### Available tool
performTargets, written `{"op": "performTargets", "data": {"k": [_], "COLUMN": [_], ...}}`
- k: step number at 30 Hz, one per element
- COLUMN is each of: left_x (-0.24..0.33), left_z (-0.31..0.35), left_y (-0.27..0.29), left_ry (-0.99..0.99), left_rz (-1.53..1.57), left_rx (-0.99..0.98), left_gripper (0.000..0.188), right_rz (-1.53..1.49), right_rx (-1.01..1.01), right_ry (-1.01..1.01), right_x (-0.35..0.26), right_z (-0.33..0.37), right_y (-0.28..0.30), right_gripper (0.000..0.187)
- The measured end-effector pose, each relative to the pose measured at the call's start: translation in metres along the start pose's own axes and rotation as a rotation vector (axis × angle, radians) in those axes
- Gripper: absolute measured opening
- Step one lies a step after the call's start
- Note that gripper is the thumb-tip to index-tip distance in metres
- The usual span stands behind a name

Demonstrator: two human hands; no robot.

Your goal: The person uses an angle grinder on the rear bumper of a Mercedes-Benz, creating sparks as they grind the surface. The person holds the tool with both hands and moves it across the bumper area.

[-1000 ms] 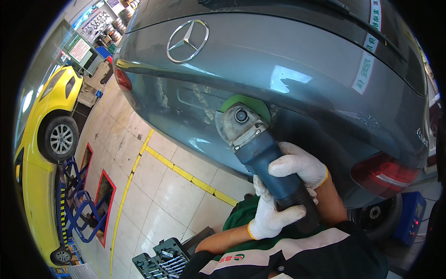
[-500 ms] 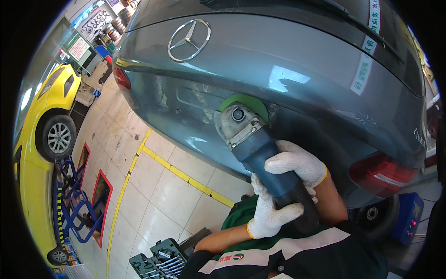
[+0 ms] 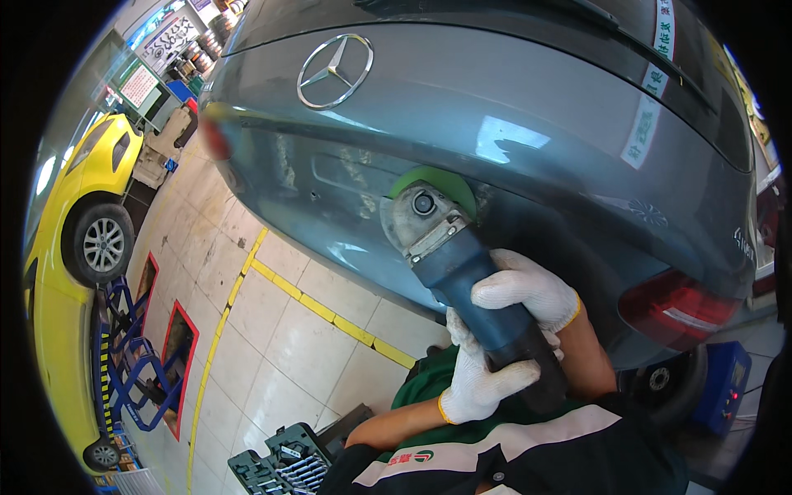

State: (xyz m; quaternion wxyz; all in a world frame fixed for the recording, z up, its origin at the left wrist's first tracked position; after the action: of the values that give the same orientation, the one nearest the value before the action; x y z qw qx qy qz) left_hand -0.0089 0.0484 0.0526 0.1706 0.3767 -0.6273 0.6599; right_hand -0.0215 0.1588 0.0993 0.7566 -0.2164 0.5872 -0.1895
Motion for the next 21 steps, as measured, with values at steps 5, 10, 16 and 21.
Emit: {"op": "performTargets", "data": {"k": [5,10,16,21], "left_x": [0.001,0.006,0.001,-0.002], "left_z": [-0.001,-0.002,-0.001,0.0], "left_y": [0.0,-0.003,0.001,0.006], "left_ry": [-0.011,-0.012,0.002,-0.01], "left_rz": [-0.034,-0.01,-0.048,-0.118], "left_rx": [0.012,0.011,0.015,0.031], "left_gripper": [0.065,0.054,0.063,0.067], "right_rz": [-0.003,-0.043,-0.025,-0.056], "right_rx": [-0.019,-0.029,-0.02,-0.039], "right_ry": [0.02,0.02,0.015,-0.003], "right_x": [0.001,0.0,0.002,0.001], "right_z": [-0.001,0.0,-0.001,-0.001], "right_y": [0.0,-0.002,0.001,0.0], "right_gripper": [0.049,0.048,0.048,0.048]}}
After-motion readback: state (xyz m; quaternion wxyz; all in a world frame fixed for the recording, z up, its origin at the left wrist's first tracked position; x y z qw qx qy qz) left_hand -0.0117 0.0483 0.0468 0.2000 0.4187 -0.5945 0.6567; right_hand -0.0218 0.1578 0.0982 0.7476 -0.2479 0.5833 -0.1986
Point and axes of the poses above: each hand's wrist, its own z-axis away from the middle knuckle, its own y-axis out of the back of the hand, x = y × z, the point moved 5 cm from there along -z, towards the middle knuckle, and after that the axes turned 1 degree about z, right-handed, at the moved point
